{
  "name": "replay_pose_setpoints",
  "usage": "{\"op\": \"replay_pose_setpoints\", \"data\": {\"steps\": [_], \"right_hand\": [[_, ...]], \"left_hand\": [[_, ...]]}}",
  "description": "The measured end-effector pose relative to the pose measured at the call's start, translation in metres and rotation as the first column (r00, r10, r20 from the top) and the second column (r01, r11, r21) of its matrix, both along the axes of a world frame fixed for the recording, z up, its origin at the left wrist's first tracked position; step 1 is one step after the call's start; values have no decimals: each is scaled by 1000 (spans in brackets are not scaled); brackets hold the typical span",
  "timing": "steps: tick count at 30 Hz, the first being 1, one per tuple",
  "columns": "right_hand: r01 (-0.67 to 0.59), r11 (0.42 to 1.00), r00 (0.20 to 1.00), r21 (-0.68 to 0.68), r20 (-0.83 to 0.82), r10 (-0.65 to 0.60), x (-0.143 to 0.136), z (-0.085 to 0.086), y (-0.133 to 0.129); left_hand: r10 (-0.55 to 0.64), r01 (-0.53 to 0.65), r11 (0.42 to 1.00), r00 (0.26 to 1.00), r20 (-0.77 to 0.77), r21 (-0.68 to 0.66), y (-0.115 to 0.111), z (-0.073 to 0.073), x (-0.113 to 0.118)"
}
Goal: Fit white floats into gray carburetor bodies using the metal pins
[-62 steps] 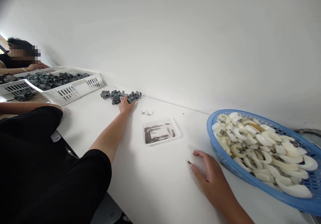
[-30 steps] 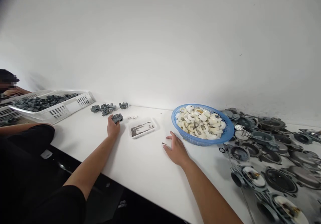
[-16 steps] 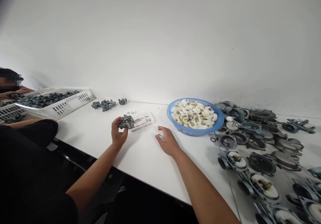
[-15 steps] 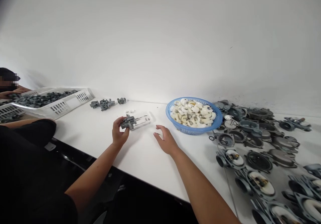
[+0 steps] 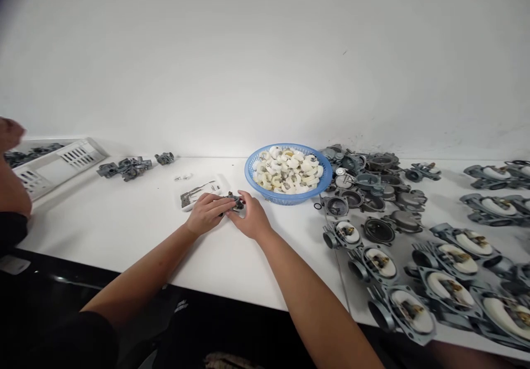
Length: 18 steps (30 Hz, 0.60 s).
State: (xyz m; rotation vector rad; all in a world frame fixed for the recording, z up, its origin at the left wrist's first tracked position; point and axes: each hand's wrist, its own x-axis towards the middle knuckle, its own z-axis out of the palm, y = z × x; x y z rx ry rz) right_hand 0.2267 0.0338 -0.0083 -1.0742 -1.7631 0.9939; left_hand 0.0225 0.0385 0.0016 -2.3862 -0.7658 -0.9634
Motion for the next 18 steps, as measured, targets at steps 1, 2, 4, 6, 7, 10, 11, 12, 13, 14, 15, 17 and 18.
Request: {"op": "replay_pose_setpoints", "data": {"steps": [1, 2, 4, 6, 7, 10, 11, 12, 13, 14, 15, 17, 18], "right_hand": [[-6, 1000, 1000, 7, 15, 6, 0, 0, 0], [-22, 1000, 1000, 11, 20, 22, 0, -1, 0], [-60, 998, 998, 23, 13, 60, -1, 0, 0], [-75, 996, 997, 38, 20, 74, -1, 1, -2], [-76, 996, 997, 41, 33, 75, -1, 2, -3], [-96, 995, 993, 34, 78, 93, 0, 7, -7], [-99, 994, 991, 34, 91, 96, 0, 8, -8], [-96, 995, 991, 38, 102, 91, -1, 9, -9], [-88, 995, 990, 45, 113, 83, -2, 10, -10], [-78, 996, 990, 49, 122, 71, -4, 9, -10], [-62, 997, 990, 48, 129, 55, -5, 9, -11], [-28, 999, 992, 29, 126, 24, -7, 7, -11], [-16, 1000, 993, 16, 116, 14, -8, 6, -11]], "left_hand": [[-7, 7, 1000, 1000, -22, -1, 0, -1, 0], [-16, 15, 1000, 999, -44, -5, 0, -3, -1], [-31, 31, 999, 996, -85, -9, 0, -5, -2], [-39, 39, 999, 994, -102, 0, 0, -7, -3], [-42, 43, 999, 994, -102, 5, 0, -8, -3], [-51, 54, 998, 995, -81, 34, -1, -9, -2], [-53, 57, 997, 996, -73, 48, -1, -8, -2], [-54, 58, 996, 996, -66, 63, -2, -7, -1], [-52, 57, 996, 997, -63, 75, -3, -6, 0], [-52, 57, 995, 997, -64, 82, -4, -6, 1], [-54, 60, 995, 996, -65, 84, -4, -5, 2], [-51, 56, 996, 997, -62, 69, -5, -5, 3], [-46, 49, 997, 997, -57, 55, -5, -6, 3]]}}
